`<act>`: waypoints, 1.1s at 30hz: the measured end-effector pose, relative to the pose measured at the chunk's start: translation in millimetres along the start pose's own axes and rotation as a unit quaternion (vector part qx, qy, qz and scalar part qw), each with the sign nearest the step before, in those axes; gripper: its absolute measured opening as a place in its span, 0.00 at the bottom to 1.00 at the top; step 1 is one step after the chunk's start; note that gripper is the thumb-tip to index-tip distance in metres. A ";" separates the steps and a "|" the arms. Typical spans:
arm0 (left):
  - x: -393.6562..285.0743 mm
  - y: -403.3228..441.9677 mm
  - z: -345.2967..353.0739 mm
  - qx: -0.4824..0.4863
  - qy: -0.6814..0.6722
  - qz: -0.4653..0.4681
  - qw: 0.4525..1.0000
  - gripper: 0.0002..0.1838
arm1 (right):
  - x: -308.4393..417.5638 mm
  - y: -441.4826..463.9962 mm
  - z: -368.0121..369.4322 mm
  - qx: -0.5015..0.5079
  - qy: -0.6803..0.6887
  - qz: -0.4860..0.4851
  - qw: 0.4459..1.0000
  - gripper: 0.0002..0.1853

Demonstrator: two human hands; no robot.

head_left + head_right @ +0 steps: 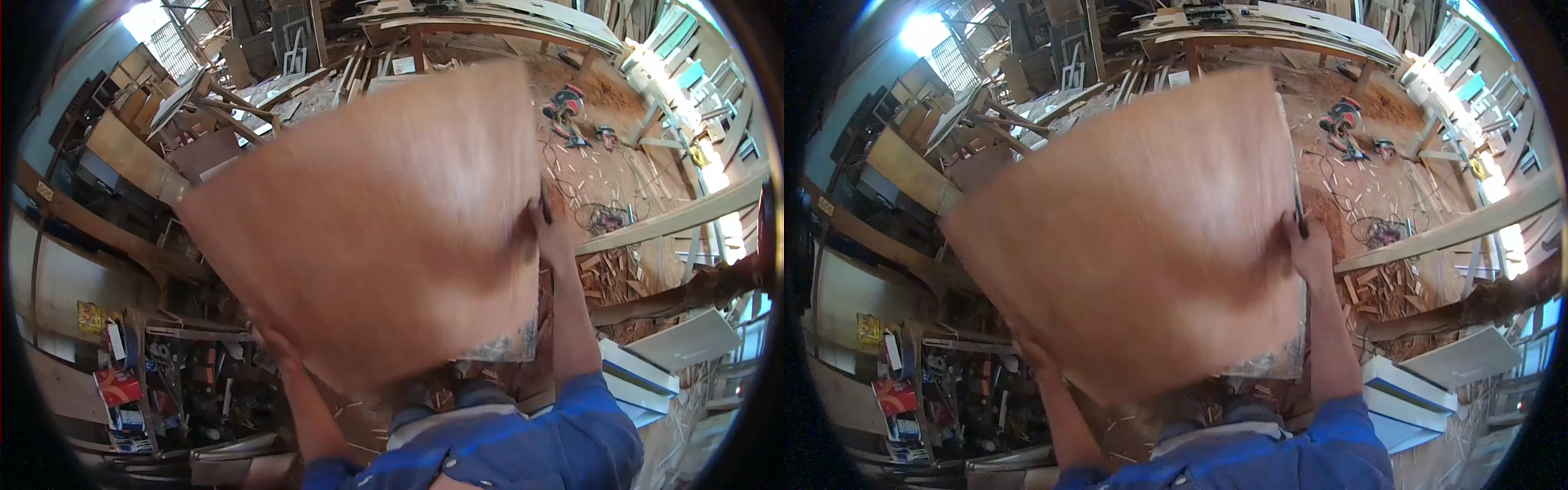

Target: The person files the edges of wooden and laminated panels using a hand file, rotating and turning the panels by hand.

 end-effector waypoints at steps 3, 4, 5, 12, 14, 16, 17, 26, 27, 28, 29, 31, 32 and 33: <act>-80.2 13.7 80.9 0.080 -0.175 -0.079 0.978 0.54 | 24.5 23.8 -33.5 -0.092 0.137 -0.056 0.985 0.34; -77.7 26.6 87.3 0.062 -0.207 -0.086 0.973 0.53 | 29.5 24.4 -40.6 -0.104 0.166 -0.066 0.978 0.34; -64.8 46.3 94.2 0.045 -0.241 -0.090 0.965 0.52 | 27.8 25.6 -41.4 -0.106 0.182 -0.049 0.976 0.33; 23.4 96.6 152.8 0.317 -0.401 -0.020 0.859 0.35 | -14.9 51.5 23.8 -0.055 0.407 0.007 0.912 0.22; 57.7 100.7 153.2 0.156 -0.382 -0.062 0.909 0.32 | -31.3 58.6 41.5 -0.028 0.458 0.032 0.888 0.20; 89.8 118.7 132.1 0.037 -0.221 0.185 0.957 0.24 | -58.3 72.8 65.8 -0.001 0.477 0.043 0.878 0.19; 108.0 122.6 121.0 -0.057 -0.133 0.281 0.949 0.21 | -61.0 71.1 68.1 0.000 0.469 0.061 0.881 0.18; 141.4 87.3 115.3 0.119 -0.237 0.068 0.962 0.14 | -113.9 46.9 82.6 0.002 0.431 0.096 0.897 0.11; 108.6 53.3 123.9 0.066 -0.268 -0.010 0.961 0.14 | -121.4 39.7 77.6 -0.013 0.430 0.094 0.898 0.11; 73.1 15.3 133.2 0.009 -0.302 -0.082 0.950 0.14 | -128.1 26.9 72.4 0.004 0.459 0.108 0.882 0.11; 76.3 6.6 124.4 0.048 -0.315 -0.168 0.933 0.19 | -135.9 12.9 63.6 0.013 0.480 0.119 0.869 0.11; 113.7 -4.6 94.9 0.292 -0.297 -0.358 0.836 0.30 | -162.1 -27.3 47.4 0.025 0.506 0.160 0.847 0.13; 124.0 -18.3 80.3 0.383 -0.251 -0.415 0.786 0.35 | -179.5 -53.9 40.3 0.029 0.516 0.186 0.836 0.14; 118.4 -44.7 73.8 0.387 -0.160 -0.459 0.783 0.34 | -203.0 -89.2 34.2 0.032 0.525 0.219 0.822 0.15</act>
Point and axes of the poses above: each hand's wrist, its own y-axis towards the middle knuckle, its own z-axis out of the palm, x = y × z, the point moved 8 cm from there along y, towards the middle knuckle, and after that the axes turned 8 degrees about -x, right-handed, at the moved point
